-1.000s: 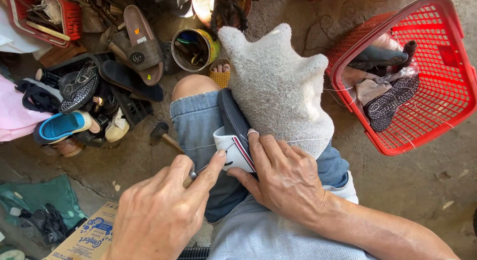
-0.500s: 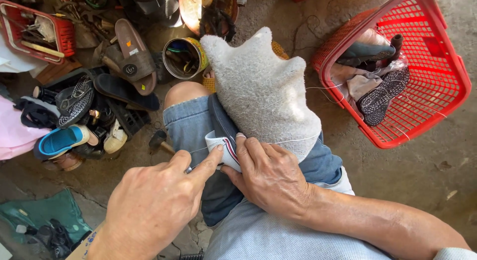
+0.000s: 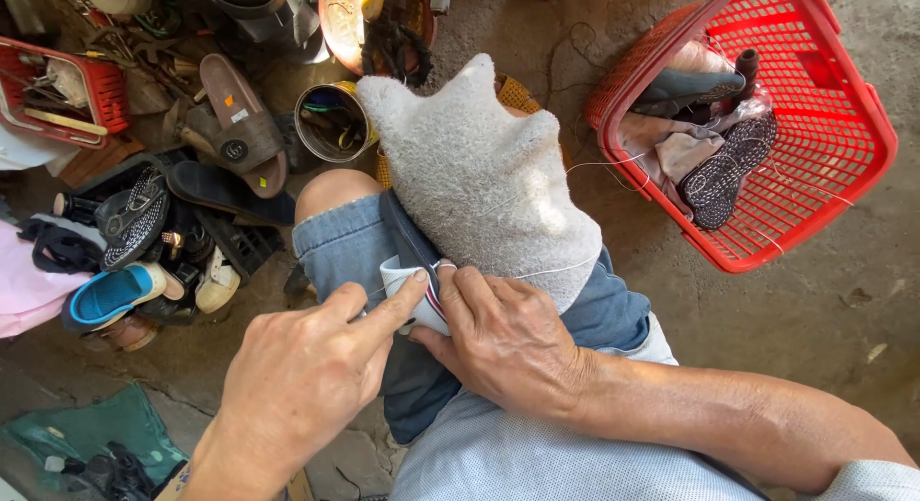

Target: A person is hand-sewing a white strap onto a black sandal sole using a needle and thread in a cluttered workshop.

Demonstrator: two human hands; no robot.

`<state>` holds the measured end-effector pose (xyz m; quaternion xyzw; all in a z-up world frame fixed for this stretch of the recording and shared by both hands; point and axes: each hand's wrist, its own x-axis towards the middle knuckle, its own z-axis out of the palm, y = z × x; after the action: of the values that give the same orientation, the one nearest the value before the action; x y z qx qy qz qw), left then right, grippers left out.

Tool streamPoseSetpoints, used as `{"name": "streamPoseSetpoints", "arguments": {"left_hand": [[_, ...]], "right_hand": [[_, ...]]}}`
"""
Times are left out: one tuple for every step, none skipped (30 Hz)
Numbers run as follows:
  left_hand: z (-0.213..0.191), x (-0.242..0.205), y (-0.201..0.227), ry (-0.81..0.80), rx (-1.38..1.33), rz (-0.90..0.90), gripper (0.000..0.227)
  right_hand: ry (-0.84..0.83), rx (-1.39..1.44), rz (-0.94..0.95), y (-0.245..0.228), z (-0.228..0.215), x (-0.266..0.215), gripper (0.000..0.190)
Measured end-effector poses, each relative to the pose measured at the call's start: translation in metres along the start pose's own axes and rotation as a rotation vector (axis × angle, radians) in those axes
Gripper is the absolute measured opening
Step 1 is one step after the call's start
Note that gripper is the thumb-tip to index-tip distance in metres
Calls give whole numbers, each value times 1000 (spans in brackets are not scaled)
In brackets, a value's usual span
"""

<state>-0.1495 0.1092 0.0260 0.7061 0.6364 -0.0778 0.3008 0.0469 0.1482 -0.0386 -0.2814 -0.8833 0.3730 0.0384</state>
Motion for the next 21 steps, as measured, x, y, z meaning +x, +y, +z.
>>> {"name": "streamPoseSetpoints", "arguments": {"left_hand": [[2, -2, -4, 0, 7, -3, 54], [3, -4, -7, 37, -100, -5, 53], [3, -5, -12, 78, -200, -3, 52], [6, -9, -16, 83, -187, -2, 52], [10, -16, -20, 74, -330, -60, 52], [15, -22, -24, 66, -472, -119, 53], [19, -26, -25, 63, -468, -129, 53], [23, -31, -26, 97, -530, -137, 51], [29, -37, -26, 132, -596, -142, 50], [29, -40, -25, 129, -596, -151, 50], [30, -41, -24, 151, -593, -150, 51], [30, -42, -22, 173, -589, -150, 52], [29, -43, -21, 177, -587, -151, 52], [29, -44, -19, 191, -538, -155, 54], [28, -46, -18, 207, -489, -160, 56], [30, -47, -16, 213, -487, -162, 56], [30, -48, -14, 250, -486, -180, 55], [30, -48, -11, 286, -484, -199, 54], [30, -48, -8, 292, -483, -203, 54], [31, -47, -5, 315, -456, -200, 49], [30, -45, -2, 337, -428, -190, 45]], "right_hand": [[5, 3, -4, 1, -1, 0, 54], [13, 4, -15, 2, -3, 0, 59], [29, 3, -28, 4, -5, 1, 64], [42, 4, -33, 7, -16, 5, 64], [6, 77, -73, 10, -27, 6, 55], [-29, 149, -114, 12, -36, 8, 46], [-30, 159, -121, 22, -47, 12, 46], [17, 198, -141, 32, -58, 16, 26], [61, 235, -158, 42, -68, 19, 9], [57, 242, -161, 45, -73, 22, 9], [66, 198, -212, 50, -79, 27, 11], [76, 155, -262, 54, -86, 32, 13], [76, 154, -266, 61, -81, 32, 13], [146, 135, -229, 66, -76, 32, 16], [217, 116, -194, 72, -70, 34, 20], [217, 114, -200, 89, -69, 24, 20], [240, -33, -51, 107, -69, 16, 11], [266, -177, 99, 126, -69, 8, 17], [267, -177, 91, 126, -68, 2, 17], [321, -301, 126, 128, -68, -4, 24], [379, -427, 164, 131, -68, -12, 34]]}}
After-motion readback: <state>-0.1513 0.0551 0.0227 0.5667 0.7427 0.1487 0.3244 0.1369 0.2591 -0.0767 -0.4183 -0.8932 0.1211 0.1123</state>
